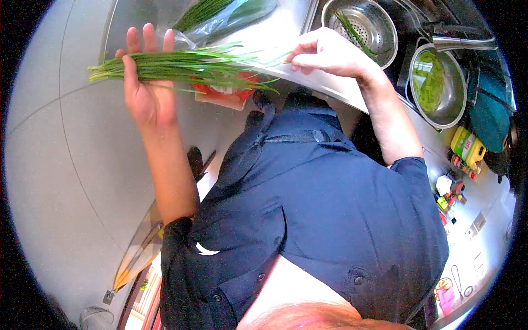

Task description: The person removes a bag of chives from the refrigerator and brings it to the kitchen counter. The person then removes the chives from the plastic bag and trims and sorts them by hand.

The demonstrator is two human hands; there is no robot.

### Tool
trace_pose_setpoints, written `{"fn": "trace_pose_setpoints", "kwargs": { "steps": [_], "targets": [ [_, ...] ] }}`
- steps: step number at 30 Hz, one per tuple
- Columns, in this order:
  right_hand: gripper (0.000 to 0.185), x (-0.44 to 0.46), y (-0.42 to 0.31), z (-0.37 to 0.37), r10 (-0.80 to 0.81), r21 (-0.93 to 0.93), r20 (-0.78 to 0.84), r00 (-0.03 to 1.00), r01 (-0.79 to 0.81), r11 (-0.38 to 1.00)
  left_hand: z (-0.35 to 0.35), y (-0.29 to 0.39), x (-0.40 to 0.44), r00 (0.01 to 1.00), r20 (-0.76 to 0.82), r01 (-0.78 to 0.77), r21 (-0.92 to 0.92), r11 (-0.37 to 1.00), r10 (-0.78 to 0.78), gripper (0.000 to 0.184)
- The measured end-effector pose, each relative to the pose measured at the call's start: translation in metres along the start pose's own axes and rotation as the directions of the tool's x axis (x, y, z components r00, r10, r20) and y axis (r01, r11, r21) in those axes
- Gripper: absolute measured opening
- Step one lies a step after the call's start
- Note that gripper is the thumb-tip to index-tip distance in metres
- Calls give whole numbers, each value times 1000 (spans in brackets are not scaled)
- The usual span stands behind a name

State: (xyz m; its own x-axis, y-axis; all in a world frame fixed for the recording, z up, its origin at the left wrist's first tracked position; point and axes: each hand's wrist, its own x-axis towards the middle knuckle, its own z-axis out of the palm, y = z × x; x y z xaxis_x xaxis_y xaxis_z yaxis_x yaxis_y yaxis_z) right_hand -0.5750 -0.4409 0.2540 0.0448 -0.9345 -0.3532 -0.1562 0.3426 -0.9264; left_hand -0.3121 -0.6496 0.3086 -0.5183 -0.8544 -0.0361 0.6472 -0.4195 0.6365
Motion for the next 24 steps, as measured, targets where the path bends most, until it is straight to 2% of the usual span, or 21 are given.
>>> {"fn": "trace_pose_setpoints", "kwargs": {
  "steps": [4,7,10,12,13,15,16,24],
  "targets": [
    [28,7,10,8,-68,46,-26,997,69,997,4,0,-3,1000,10,22,-35,999,-22,21],
    [28,10,10,14,-53,70,-31,998,55,996,4,0,-3,1000,1,29,-73,997,-29,20],
    [28,9,11,22,-7,5,-118,993,8,1000,-6,4,0,999,31,41,-111,993,-38,19],
    [31,7,15,29,94,146,-83,992,-81,986,-5,6,1,998,54,46,-118,992,-40,19],
    [31,7,17,35,93,146,-81,992,-80,986,-2,5,1,1000,20,22,-90,996,-20,19],
    [36,8,23,46,140,504,-66,988,-88,859,2,2,1,1000,-15,-1,-60,998,0,20],
    [40,8,23,49,135,535,-21,991,-103,839,2,1,1,1000,-30,-4,-53,999,2,20],
    [42,14,5,61,165,627,16,986,-138,766,0,-2,1,1000,-25,-11,34,999,12,19]
  ]
}}
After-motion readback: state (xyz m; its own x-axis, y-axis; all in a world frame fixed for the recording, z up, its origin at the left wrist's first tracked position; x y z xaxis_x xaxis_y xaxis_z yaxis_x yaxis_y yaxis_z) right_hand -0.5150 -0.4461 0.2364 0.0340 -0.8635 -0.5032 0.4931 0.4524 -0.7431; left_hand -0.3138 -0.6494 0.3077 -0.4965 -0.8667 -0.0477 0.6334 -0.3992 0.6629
